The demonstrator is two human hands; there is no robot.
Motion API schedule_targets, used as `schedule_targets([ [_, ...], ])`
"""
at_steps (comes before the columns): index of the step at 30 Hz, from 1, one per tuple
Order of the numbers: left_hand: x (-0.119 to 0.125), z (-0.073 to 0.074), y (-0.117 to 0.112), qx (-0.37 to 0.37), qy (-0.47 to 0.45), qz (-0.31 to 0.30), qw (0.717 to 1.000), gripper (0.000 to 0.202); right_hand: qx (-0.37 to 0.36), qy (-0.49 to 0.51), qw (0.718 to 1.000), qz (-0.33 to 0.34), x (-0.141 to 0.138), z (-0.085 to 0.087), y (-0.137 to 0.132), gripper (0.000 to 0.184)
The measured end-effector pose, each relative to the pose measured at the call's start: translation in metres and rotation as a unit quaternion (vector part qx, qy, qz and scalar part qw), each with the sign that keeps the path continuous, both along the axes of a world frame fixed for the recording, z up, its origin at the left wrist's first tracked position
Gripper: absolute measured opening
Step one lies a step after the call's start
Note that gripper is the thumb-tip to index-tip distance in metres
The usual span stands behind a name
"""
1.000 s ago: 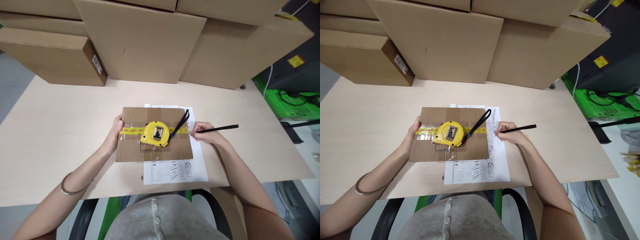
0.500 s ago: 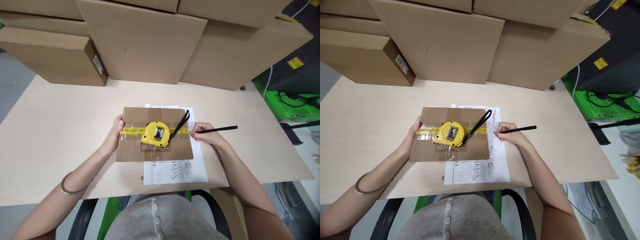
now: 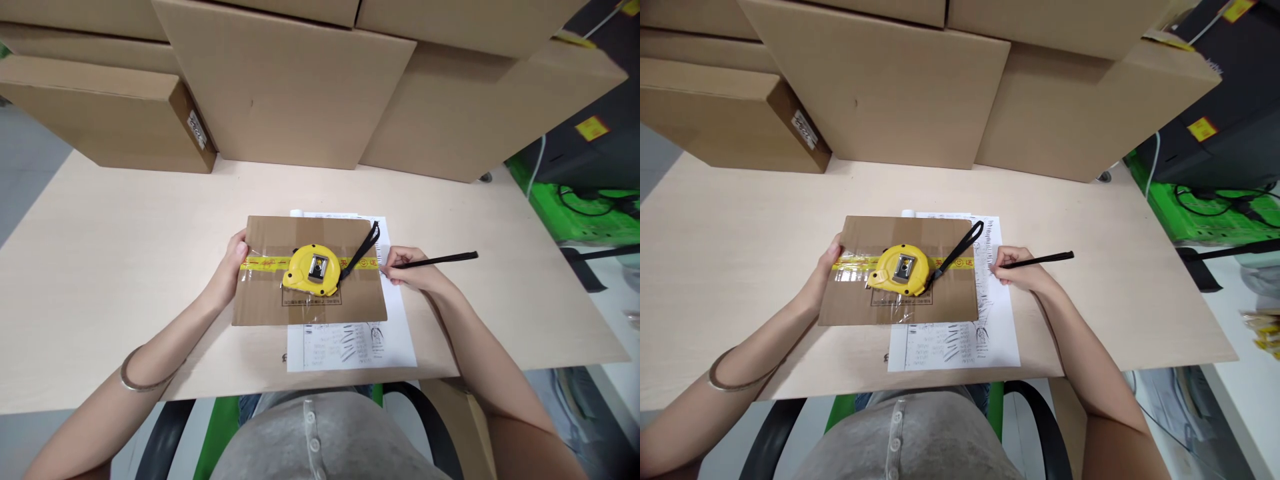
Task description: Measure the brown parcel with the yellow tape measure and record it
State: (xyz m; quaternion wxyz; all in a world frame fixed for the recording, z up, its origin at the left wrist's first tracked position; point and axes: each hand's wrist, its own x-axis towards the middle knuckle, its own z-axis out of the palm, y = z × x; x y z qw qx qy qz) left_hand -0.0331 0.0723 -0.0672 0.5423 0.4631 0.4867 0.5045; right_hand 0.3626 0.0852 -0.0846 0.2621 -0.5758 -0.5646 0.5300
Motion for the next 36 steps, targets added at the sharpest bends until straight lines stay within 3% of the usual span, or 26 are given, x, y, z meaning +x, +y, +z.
schedule_targets([
  [18,0.000,-0.001,0.000,-0.009,-0.002,0.008,1.000,0.051,-0.008,-0.013,1.000,0.004,-0.003,0.005,0.002,0.033],
  [24,0.000,0.000,0.000,-0.002,0.014,-0.003,1.000,0.054,-0.015,-0.052,0.999,-0.001,-0.002,0.006,0.002,0.048],
  [30,0.000,0.001,-0.001,-0.005,0.004,-0.009,1.000,0.055,-0.030,-0.186,0.982,-0.007,-0.011,0.018,-0.004,0.066],
  [36,-0.005,-0.009,0.000,-0.003,0.009,-0.031,0.999,0.059,0.025,-0.389,0.921,0.002,-0.032,0.034,-0.003,0.060],
])
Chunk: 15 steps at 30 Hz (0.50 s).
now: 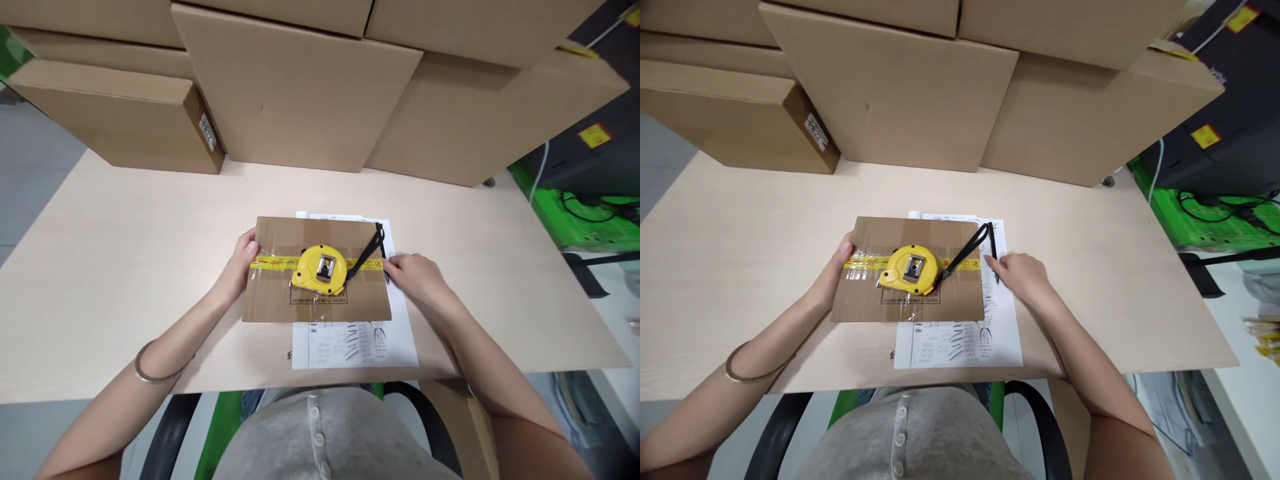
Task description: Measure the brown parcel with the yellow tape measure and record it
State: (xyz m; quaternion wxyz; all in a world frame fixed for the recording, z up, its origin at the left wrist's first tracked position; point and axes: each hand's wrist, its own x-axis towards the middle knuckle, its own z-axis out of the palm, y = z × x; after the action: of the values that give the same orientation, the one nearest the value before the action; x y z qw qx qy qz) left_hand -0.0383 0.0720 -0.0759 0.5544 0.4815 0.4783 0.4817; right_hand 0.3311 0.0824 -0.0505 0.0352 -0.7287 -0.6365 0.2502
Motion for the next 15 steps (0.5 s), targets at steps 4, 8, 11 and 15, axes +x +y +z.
schedule_targets([
  [4,-0.013,-0.012,0.009,0.065,0.031,0.004,0.997,0.074,0.069,-0.087,0.994,-0.022,-0.014,0.033,0.001,0.045],
  [8,-0.024,-0.014,0.019,0.201,0.090,-0.013,0.975,0.049,0.277,-0.025,0.960,0.042,-0.049,0.070,-0.003,0.042],
  [11,-0.025,-0.013,0.020,0.234,0.117,-0.062,0.963,0.051,0.295,0.051,0.928,0.223,-0.081,0.082,-0.010,0.051],
  [15,-0.020,-0.017,0.020,0.229,0.085,-0.073,0.967,0.056,0.258,0.091,0.908,0.317,-0.103,0.076,-0.019,0.057],
])
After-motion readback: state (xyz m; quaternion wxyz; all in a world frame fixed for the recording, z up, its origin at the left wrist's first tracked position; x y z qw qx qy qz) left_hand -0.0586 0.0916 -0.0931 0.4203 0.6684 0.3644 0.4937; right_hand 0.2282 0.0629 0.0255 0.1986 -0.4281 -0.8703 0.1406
